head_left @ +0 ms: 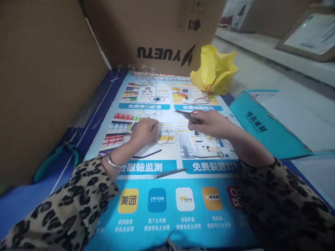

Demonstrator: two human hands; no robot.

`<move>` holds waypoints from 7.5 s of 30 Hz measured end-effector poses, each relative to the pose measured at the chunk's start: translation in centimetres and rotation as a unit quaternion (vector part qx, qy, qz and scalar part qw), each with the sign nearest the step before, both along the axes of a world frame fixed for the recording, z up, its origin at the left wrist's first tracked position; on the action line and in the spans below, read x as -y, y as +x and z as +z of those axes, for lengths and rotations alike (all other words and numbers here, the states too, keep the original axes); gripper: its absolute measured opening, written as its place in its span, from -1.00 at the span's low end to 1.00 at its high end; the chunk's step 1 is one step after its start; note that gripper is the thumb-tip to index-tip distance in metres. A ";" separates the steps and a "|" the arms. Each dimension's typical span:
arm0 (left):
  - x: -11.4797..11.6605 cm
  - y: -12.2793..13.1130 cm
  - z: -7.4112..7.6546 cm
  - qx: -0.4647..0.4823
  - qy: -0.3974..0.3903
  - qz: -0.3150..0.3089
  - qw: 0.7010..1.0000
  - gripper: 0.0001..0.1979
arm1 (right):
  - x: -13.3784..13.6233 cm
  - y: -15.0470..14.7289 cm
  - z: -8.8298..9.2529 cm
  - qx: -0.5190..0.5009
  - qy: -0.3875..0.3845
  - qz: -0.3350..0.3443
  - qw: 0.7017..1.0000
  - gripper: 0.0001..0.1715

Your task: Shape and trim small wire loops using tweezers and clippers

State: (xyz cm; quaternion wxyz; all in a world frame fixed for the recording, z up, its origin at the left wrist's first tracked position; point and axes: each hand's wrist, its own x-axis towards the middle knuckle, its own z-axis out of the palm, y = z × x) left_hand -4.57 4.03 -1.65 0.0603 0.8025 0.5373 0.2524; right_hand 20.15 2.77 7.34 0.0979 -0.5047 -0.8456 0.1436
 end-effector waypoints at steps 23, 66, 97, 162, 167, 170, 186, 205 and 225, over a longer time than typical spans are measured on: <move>1.9 -1.6 6.1 0.229 -0.016 -0.023 0.973 -0.84 | 7.0 -5.9 -3.2 0.165 -0.033 0.271 0.948 -0.86; 6.6 -0.9 8.1 -0.087 -0.186 -0.297 0.932 -0.77 | 3.2 -3.7 -2.5 -0.049 -0.175 0.225 0.957 -0.94; 5.9 -0.2 4.0 -0.183 0.144 -0.165 0.958 -0.92 | 1.9 -3.2 -3.4 -0.113 -0.096 0.104 0.983 -0.76; 6.1 2.6 2.7 0.492 -0.286 -0.012 0.822 -0.89 | 3.0 -5.1 -5.3 -0.408 -0.309 -0.035 0.858 -0.79; 6.1 2.8 2.2 0.501 -0.275 -0.003 0.820 -0.91 | 3.1 -5.4 -5.0 -0.417 -0.313 -0.058 0.851 -0.77; 6.2 3.1 2.0 0.515 -0.272 0.014 0.813 -0.94 | 3.0 -5.4 -5.1 -0.409 -0.314 -0.057 0.855 -0.76; 6.6 3.8 1.9 0.601 -0.297 -0.043 0.741 -0.88 | 2.7 -5.1 -5.4 -0.360 -0.292 -0.046 0.885 -0.75; 5.2 1.8 2.8 0.677 -0.306 -0.012 0.670 -0.80 | -0.2 -2.9 -7.3 -0.492 -0.160 -0.188 0.835 -0.57; 6.7 2.6 3.9 0.661 -0.364 0.075 0.653 -0.82 | 2.0 -3.4 -6.6 0.089 0.400 0.115 0.905 -0.86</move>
